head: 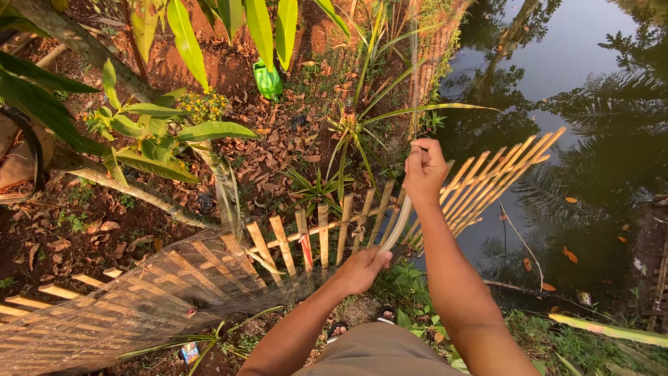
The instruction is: The person uses a hose to water plants inside a bamboo fence and then continues to water various garden plants and potted flowers along a path near a pond.
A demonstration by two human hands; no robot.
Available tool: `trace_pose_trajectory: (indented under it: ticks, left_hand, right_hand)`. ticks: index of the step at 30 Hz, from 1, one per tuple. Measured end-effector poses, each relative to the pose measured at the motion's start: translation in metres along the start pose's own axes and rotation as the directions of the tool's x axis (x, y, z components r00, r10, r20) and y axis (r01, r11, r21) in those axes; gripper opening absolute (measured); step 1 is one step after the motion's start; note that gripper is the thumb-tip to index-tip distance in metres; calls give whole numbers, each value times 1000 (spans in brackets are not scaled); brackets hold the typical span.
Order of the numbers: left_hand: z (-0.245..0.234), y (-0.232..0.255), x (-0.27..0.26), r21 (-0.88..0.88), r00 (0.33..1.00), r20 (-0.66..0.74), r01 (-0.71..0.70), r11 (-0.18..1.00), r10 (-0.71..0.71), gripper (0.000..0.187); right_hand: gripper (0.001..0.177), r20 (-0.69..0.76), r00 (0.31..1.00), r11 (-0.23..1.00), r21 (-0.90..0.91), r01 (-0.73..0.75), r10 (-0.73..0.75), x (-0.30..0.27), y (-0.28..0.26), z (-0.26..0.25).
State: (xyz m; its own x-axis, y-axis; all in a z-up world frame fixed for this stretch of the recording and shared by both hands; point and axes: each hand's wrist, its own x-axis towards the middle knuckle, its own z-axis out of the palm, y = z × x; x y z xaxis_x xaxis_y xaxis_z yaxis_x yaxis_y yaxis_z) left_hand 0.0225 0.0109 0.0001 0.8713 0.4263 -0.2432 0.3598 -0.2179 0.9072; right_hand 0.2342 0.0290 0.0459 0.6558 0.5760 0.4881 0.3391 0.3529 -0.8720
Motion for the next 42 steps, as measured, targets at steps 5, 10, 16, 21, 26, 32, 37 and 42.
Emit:
trace_pose_trajectory:
  ticks: [5, 10, 16, 21, 26, 32, 37, 42]
  left_hand:
    - [1, 2, 5, 10, 1000, 2, 22, 1000, -22, 50]
    - [3, 4, 10, 21, 1000, 4, 28, 999, -28, 52]
    - [3, 6, 16, 15, 999, 2, 32, 999, -32, 52]
    - [8, 3, 21, 36, 999, -4, 47, 998, -47, 51]
    - [16, -3, 26, 41, 999, -15, 41, 998, -40, 50]
    - [21, 5, 25, 45, 999, -18, 47, 998, -46, 50]
    - [25, 17, 24, 34, 996, -34, 83, 996, -82, 49]
    - [28, 15, 21, 64, 998, -68, 22, 998, -17, 51]
  right_hand:
    - [9, 1, 999, 999, -4, -38, 38, 4, 1, -3]
    - [9, -17, 999, 998, -46, -45, 44, 7, 0, -6]
    - [9, -2, 1000, 1000, -26, 7, -7, 13, 9, -11]
    - [9, -13, 999, 997, -68, 38, -39, 14, 16, -15]
    - [8, 6, 1000, 998, -58, 19, -18, 11, 25, -20]
    - [9, -33, 999, 997, -72, -34, 32, 11, 24, -22]
    - [12, -47, 998, 982, -185, 34, -43, 13, 22, -27]
    - [16, 25, 980, 891, -411, 192, -200, 9, 24, -31]
